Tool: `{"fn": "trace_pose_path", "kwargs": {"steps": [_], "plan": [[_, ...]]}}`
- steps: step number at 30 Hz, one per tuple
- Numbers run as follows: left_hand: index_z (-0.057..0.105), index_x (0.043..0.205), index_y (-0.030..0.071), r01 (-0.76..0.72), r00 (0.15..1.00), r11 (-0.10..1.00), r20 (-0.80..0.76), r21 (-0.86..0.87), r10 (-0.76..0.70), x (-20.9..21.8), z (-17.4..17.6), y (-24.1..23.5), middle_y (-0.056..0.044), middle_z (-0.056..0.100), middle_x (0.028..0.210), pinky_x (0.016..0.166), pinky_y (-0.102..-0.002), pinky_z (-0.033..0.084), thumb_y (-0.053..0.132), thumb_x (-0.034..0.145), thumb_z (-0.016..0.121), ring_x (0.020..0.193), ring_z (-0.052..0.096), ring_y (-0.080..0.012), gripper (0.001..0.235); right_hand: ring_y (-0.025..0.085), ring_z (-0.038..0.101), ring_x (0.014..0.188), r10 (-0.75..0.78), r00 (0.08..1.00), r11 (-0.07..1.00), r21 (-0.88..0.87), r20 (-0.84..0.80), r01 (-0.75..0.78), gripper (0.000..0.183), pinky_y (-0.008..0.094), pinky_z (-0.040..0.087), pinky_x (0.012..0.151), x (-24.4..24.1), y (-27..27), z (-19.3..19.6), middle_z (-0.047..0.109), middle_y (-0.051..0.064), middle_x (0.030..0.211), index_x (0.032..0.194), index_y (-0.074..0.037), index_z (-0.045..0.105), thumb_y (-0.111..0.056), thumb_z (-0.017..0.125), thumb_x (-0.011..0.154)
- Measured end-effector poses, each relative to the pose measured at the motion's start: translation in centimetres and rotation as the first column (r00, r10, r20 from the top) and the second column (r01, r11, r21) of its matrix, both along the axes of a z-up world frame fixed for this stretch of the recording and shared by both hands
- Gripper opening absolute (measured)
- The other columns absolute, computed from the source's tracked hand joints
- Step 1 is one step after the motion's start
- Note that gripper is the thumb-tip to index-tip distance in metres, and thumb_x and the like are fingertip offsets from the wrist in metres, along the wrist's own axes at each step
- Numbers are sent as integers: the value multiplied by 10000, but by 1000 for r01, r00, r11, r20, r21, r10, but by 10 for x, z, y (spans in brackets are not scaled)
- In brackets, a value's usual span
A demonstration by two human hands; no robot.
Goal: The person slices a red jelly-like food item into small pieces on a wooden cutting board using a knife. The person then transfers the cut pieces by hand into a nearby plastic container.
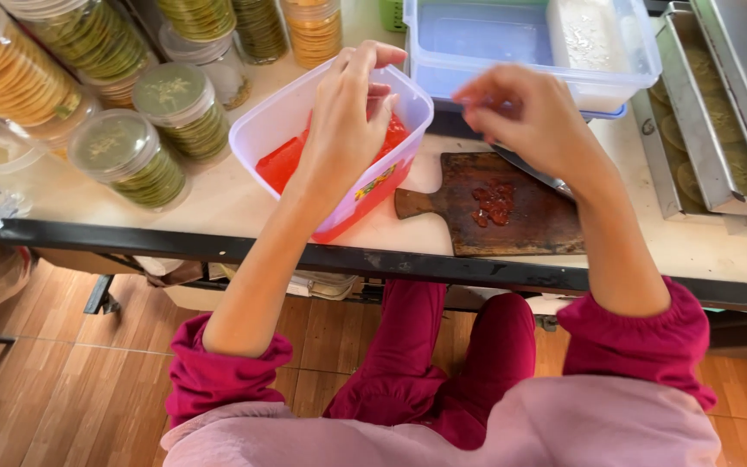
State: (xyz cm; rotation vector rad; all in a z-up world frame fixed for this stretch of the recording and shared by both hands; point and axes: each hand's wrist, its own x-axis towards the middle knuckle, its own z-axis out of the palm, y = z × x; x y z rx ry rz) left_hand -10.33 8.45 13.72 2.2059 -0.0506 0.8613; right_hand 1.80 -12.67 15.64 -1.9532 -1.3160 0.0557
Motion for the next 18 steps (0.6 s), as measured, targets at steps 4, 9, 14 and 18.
{"fn": "trace_pose_path", "kwargs": {"steps": [4, 9, 14, 18], "plan": [[570, 1246, 74, 196, 979, 980, 61, -36, -194, -3, -20, -42, -95, 599, 1165, 905, -274, 592, -29, 982, 669, 964, 649, -156, 300, 168, 680, 966, -115, 993, 945, -308, -8, 107, 249, 329, 502, 874, 14, -42, -53, 759, 29, 1118, 1196, -122, 731, -168, 682, 956], [511, 1364, 118, 377, 853, 906, -310, -192, -420, 40, -116, -82, -182, 505, 1226, 844, -406, 679, -1, 791, 814, 1177, 610, -420, 659, 439, 516, 1315, -93, 995, 832, -547, 32, 95, 755, 515, 465, 1089, 4, -54, -77, 547, 254, 1396, 1366, -18, 624, -431, 876, 786], [418, 1390, 157, 334, 754, 942, -587, -43, -294, 77, -146, -88, -178, 477, 1288, 1007, -511, 569, 122, 678, 960, 1266, 535, -457, 896, 341, 613, 1144, -129, 987, 901, -426, -93, 78, 566, 401, 554, 919, 21, -66, -96, 630, 196, 1221, 1229, -4, 706, -297, 899, 784], [415, 1385, 103, 320, 717, 945, -668, 60, -201, 98, -157, -88, -224, 496, 1306, 1055, -537, 509, 193, 616, 1025, 1262, 552, -488, 985, 331, 633, 1112, -181, 968, 872, -483, -171, 78, 733, 388, 567, 865, 30, -79, -85, 576, 231, 1308, 1393, -14, 631, -170, 905, 731]]}}
